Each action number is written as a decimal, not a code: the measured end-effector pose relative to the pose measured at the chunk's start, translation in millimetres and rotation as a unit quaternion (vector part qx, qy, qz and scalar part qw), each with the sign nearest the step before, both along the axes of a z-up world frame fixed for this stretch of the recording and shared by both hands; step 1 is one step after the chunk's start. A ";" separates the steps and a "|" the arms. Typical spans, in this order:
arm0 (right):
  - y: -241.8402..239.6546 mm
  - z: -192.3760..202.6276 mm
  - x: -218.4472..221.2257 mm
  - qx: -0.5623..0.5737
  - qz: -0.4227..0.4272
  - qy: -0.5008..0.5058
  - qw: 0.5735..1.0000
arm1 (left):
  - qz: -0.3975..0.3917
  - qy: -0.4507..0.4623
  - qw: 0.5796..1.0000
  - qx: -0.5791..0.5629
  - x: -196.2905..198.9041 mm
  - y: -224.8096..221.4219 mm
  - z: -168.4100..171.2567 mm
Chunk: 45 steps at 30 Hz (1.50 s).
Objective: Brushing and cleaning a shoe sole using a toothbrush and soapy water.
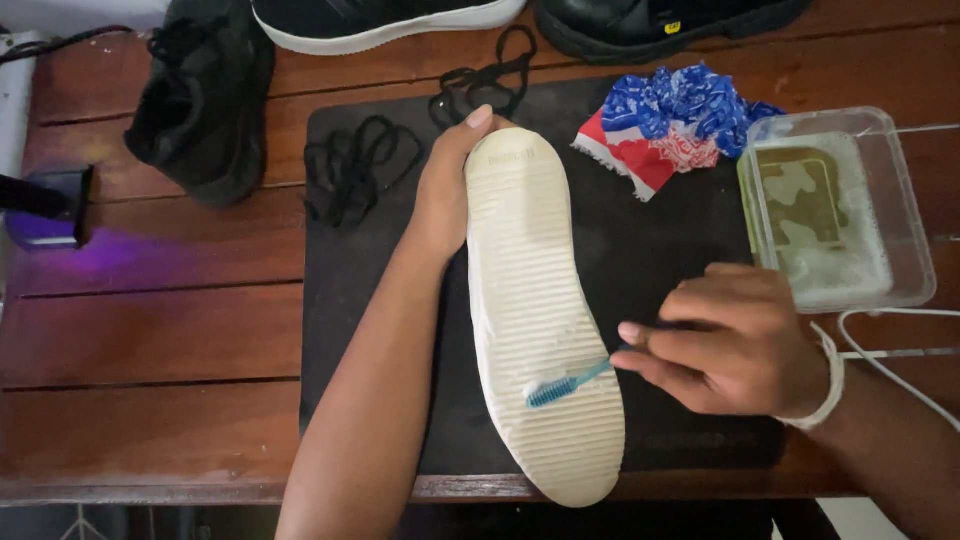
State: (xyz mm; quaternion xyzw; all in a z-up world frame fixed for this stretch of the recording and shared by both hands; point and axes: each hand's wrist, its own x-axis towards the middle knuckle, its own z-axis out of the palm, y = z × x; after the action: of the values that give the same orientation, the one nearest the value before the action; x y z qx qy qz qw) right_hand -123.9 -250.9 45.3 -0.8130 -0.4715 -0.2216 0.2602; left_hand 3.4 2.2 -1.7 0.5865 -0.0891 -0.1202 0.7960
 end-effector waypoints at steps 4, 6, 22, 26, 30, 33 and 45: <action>-10.5 -4.1 12.3 0.032 -0.017 -0.001 0.999 | 0.008 -0.010 0.999 0.037 -0.5 -0.2 3.1; -18.7 -3.9 14.4 0.037 -0.098 -0.006 0.994 | 0.002 0.007 1.000 -0.030 1.9 -1.1 -3.4; -9.4 -9.5 7.4 -0.039 0.021 0.002 0.999 | 0.011 -0.010 1.000 0.001 0.0 -3.1 3.1; -22.0 -20.3 11.5 -0.043 -0.049 0.002 0.998 | 0.015 0.006 1.000 -0.001 -1.1 -2.5 2.2; -24.9 -14.7 11.9 -0.023 -0.116 -0.036 0.992 | -0.003 0.002 1.000 -0.027 -2.2 -4.2 5.6; -6.4 -2.2 0.5 -0.034 -0.026 -0.029 0.999 | 0.012 0.035 0.999 -0.020 -0.8 -3.4 3.1; -20.0 1.4 10.1 -0.031 -0.005 -0.058 0.998 | 0.023 0.032 0.999 -0.037 0.4 -4.4 1.1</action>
State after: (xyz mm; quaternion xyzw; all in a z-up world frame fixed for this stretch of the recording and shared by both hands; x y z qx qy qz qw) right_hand -113.8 -270.9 46.7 -0.8087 -0.4884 -0.2552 0.2056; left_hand 3.8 -2.1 -0.5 0.5540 -0.0546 -0.1172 0.8224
